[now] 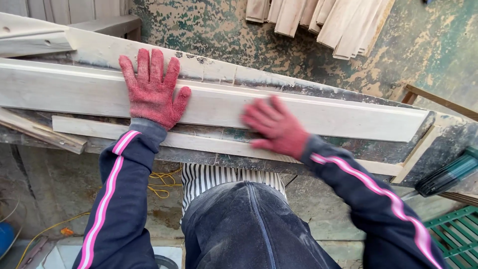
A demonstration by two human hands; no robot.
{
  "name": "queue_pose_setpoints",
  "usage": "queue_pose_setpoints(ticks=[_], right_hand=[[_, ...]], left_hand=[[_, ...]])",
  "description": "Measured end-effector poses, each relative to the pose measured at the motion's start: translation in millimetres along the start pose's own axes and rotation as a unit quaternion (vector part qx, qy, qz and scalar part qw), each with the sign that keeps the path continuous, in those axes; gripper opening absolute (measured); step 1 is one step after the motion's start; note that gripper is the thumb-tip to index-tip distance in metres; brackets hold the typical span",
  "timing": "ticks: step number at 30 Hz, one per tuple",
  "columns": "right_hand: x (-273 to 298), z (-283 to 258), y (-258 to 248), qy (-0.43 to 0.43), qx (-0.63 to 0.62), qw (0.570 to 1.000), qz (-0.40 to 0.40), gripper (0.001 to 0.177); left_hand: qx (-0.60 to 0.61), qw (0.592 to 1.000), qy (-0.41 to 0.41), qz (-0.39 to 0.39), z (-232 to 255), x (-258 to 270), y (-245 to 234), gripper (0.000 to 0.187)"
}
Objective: Sanding a long wood plank using an electric angle grinder and then finishing by hand with sandpaper.
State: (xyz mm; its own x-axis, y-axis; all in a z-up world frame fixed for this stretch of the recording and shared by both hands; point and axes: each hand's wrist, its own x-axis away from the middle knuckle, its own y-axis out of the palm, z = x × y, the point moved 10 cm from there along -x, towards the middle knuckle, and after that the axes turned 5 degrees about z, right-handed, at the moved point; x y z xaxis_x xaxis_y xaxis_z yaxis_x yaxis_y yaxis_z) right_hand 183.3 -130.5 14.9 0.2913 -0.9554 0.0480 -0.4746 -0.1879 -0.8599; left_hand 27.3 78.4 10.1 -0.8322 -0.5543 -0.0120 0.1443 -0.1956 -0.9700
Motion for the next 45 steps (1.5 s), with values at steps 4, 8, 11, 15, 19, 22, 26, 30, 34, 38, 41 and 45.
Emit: queue_pose_setpoints(ticks=[4,8,11,15,19,22,26,30,34,38,41,45], right_hand=[[123,52,-32,0.1,0.142,0.985,0.021,0.078],[113,39,3,0.241,0.082,0.967,0.033,0.094],[-10,-15,33,0.232,-0.039,0.97,0.053,0.097],[-108,-65,40,0.176,-0.007,0.976,0.125,0.071],[17,29,23,0.37,0.052,0.923,0.09,0.069],[121,79,3,0.55,0.071,0.818,0.157,0.073],[37,37,33,0.593,0.097,0.775,0.193,0.083],[-79,-38,36,0.423,0.038,0.881,0.211,0.077],[39,32,21,0.495,0.115,0.847,0.154,0.078],[91,54,17,0.684,0.127,0.715,0.067,0.08],[-16,2,38,0.603,0.139,0.778,0.112,0.084],[-98,-51,53,0.389,0.054,0.903,0.172,0.078]], left_hand=[[-0.05,0.992,0.054,0.103,15,-9,-26,0.061],[-0.058,0.992,0.059,0.099,16,-11,-26,0.062],[-0.063,0.994,0.043,0.078,13,-8,-21,0.062],[-0.067,0.995,0.003,0.068,-4,-1,-3,0.06],[-0.061,0.996,0.026,0.061,7,-7,-14,0.059],[-0.06,0.998,0.002,0.037,7,-12,-14,0.063],[-0.09,0.993,-0.036,-0.072,2,-13,-3,0.064],[-0.091,0.993,-0.039,-0.068,-1,-8,5,0.063],[-0.091,0.995,-0.027,-0.04,4,-9,-4,0.063],[-0.095,0.992,-0.035,-0.07,5,-11,-4,0.062],[-0.09,0.993,-0.04,-0.072,2,-11,-1,0.063],[-0.111,0.989,-0.044,-0.09,3,-8,-2,0.063]])
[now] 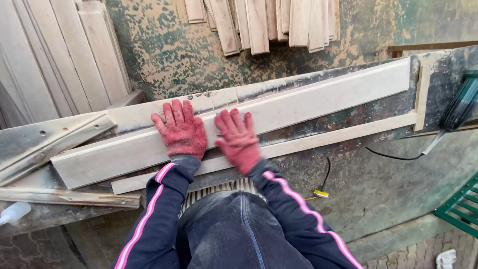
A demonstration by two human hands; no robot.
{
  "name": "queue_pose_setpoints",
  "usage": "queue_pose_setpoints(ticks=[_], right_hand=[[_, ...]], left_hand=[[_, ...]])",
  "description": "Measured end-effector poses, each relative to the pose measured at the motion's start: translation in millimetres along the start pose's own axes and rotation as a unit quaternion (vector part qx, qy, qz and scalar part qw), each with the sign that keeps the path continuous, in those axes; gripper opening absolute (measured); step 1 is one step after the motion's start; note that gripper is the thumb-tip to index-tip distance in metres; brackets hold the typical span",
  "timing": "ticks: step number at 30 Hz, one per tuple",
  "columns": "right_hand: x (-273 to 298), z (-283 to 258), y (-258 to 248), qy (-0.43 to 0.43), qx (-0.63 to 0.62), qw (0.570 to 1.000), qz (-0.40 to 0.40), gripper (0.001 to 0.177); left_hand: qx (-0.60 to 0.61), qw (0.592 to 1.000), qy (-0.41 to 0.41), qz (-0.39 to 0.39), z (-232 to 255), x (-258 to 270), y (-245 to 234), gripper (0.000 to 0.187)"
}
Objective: Sanding a long wood plank using an electric angle grinder and then finishing by hand with sandpaper.
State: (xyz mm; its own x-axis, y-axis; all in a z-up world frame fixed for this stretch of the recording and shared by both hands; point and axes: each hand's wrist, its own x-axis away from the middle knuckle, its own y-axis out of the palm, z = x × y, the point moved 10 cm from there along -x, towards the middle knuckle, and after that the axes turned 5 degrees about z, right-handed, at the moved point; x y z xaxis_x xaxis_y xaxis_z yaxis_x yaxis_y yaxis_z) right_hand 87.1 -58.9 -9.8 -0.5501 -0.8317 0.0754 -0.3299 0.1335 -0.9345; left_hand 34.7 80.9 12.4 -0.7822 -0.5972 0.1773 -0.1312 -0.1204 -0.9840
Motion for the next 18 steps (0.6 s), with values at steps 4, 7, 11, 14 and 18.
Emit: queue_pose_setpoints(ticks=[4,7,11,14,18], right_hand=[[22,191,-7,0.118,0.102,0.988,-0.014,0.079],[48,280,-46,0.314,0.133,0.94,-0.011,0.072],[11,133,-25,0.219,0.147,0.964,0.025,0.083],[6,8,-22,0.04,0.005,0.998,0.041,0.08],[22,121,2,0.06,0.048,0.997,0.022,0.074]], left_hand=[[0.015,0.999,0.005,0.042,3,-1,-7,0.06],[0.013,0.999,0.002,0.046,0,-4,-7,0.061],[0.012,0.999,0.005,0.052,-1,-1,-1,0.062],[0.013,0.999,0.005,0.048,-1,1,2,0.062],[0.04,0.999,0.006,0.028,0,-3,0,0.064]])
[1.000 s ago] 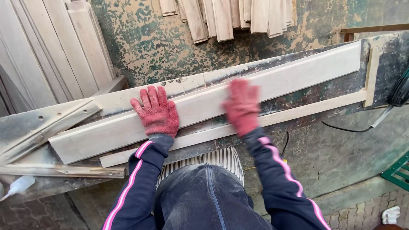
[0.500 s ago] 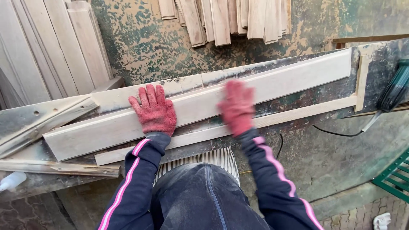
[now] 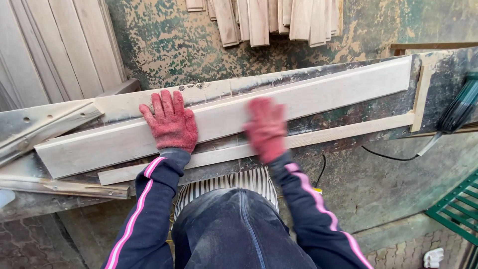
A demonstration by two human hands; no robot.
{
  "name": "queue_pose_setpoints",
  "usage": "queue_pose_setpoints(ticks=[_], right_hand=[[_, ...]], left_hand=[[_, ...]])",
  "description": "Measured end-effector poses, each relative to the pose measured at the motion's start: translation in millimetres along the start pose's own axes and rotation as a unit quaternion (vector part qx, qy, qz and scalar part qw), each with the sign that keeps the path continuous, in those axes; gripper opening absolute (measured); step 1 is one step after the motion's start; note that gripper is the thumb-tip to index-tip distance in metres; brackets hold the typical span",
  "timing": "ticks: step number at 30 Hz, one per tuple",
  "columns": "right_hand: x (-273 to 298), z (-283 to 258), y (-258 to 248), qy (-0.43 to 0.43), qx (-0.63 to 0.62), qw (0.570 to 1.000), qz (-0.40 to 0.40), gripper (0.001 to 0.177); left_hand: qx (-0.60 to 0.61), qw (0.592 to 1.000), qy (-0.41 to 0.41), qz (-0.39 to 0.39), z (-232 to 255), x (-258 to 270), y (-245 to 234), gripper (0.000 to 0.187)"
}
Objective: Sanding a long wood plank using an electric angle grinder and then finishing by hand with sandpaper.
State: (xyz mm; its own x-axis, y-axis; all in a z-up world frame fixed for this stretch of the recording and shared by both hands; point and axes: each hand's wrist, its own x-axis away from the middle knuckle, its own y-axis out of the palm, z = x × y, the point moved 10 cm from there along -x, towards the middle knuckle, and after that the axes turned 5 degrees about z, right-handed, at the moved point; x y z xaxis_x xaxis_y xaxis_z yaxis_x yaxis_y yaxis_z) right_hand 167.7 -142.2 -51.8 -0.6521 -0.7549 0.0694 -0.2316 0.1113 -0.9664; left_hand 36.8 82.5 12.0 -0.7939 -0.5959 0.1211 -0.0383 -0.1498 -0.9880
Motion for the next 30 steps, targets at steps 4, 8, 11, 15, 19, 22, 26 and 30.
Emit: queue_pose_setpoints(ticks=[4,8,11,15,19,22,26,30], right_hand=[[24,140,-33,0.208,0.127,0.969,-0.046,0.076],[27,24,-5,0.162,0.088,0.983,0.016,0.088],[35,-76,-22,-0.026,-0.039,0.998,0.047,0.085],[36,68,6,0.042,0.067,0.996,0.041,0.08],[47,140,-39,0.17,0.031,0.983,0.063,0.068],[36,44,-21,0.109,0.21,0.959,0.158,0.076],[33,-76,-27,-0.043,-0.079,0.992,0.084,0.081],[34,58,-45,0.006,0.07,0.994,0.085,0.075]], left_hand=[[0.0,1.0,-0.013,-0.006,-2,-1,0,0.062],[-0.005,1.0,-0.011,-0.02,-1,1,1,0.062],[-0.007,1.0,-0.01,-0.018,1,4,1,0.062],[-0.017,1.0,-0.009,-0.02,-3,2,5,0.065],[0.009,1.0,-0.014,-0.005,-2,-1,-1,0.062],[0.002,0.999,0.011,0.046,-1,-1,-4,0.06],[0.01,0.999,0.008,0.034,-1,4,1,0.062],[-0.011,0.999,0.003,0.049,1,4,-8,0.063]])
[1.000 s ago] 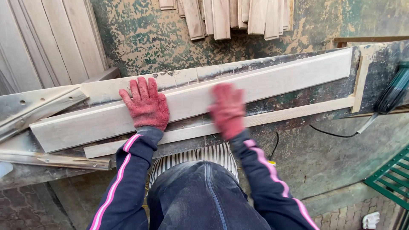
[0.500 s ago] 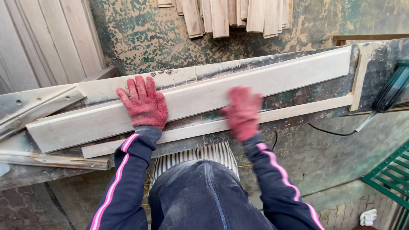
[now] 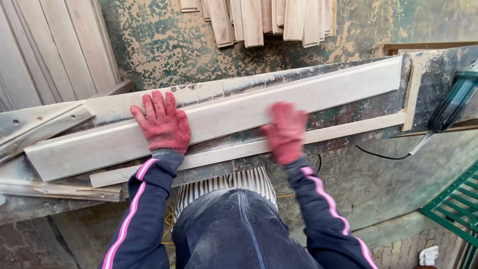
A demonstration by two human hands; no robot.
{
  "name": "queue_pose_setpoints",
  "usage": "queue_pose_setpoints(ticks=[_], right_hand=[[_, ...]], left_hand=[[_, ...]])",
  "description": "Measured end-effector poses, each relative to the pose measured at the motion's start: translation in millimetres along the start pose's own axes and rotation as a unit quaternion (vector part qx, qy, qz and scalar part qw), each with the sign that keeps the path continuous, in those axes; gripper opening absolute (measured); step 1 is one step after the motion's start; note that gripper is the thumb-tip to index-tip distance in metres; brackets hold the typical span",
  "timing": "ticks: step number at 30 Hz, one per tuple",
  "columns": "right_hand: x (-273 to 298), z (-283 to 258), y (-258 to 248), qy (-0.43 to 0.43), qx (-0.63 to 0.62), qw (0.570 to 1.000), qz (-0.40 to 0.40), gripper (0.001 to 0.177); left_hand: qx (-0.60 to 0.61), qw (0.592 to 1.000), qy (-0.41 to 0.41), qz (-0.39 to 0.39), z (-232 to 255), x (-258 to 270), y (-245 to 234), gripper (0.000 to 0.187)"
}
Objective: Sanding a long wood plank using an electric angle grinder and then finishing by hand with sandpaper.
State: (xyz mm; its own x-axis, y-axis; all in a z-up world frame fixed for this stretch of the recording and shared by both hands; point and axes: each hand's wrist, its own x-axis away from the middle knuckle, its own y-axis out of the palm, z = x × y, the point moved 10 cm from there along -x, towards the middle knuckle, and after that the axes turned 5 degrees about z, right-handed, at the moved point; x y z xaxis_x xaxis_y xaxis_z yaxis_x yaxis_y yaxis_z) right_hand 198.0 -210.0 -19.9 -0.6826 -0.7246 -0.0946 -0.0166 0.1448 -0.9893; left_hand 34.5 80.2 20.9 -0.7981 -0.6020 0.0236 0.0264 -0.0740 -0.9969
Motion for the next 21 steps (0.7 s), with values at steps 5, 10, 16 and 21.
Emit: queue_pose_setpoints(ticks=[5,10,16,21], right_hand=[[11,41,14,0.13,0.033,0.99,0.04,0.074],[10,-132,19,-0.048,-0.171,0.984,-0.016,0.074],[0,30,-1,0.019,0.039,0.998,-0.046,0.068],[-7,-83,-3,0.061,0.025,0.998,0.011,0.096]], left_hand=[[0.005,1.0,-0.001,-0.013,-1,0,3,0.061],[0.013,1.0,0.003,-0.018,-2,-3,3,0.062],[0.01,1.0,0.003,-0.006,-1,-1,4,0.061],[-0.006,0.999,0.014,0.031,1,-2,-1,0.059]])
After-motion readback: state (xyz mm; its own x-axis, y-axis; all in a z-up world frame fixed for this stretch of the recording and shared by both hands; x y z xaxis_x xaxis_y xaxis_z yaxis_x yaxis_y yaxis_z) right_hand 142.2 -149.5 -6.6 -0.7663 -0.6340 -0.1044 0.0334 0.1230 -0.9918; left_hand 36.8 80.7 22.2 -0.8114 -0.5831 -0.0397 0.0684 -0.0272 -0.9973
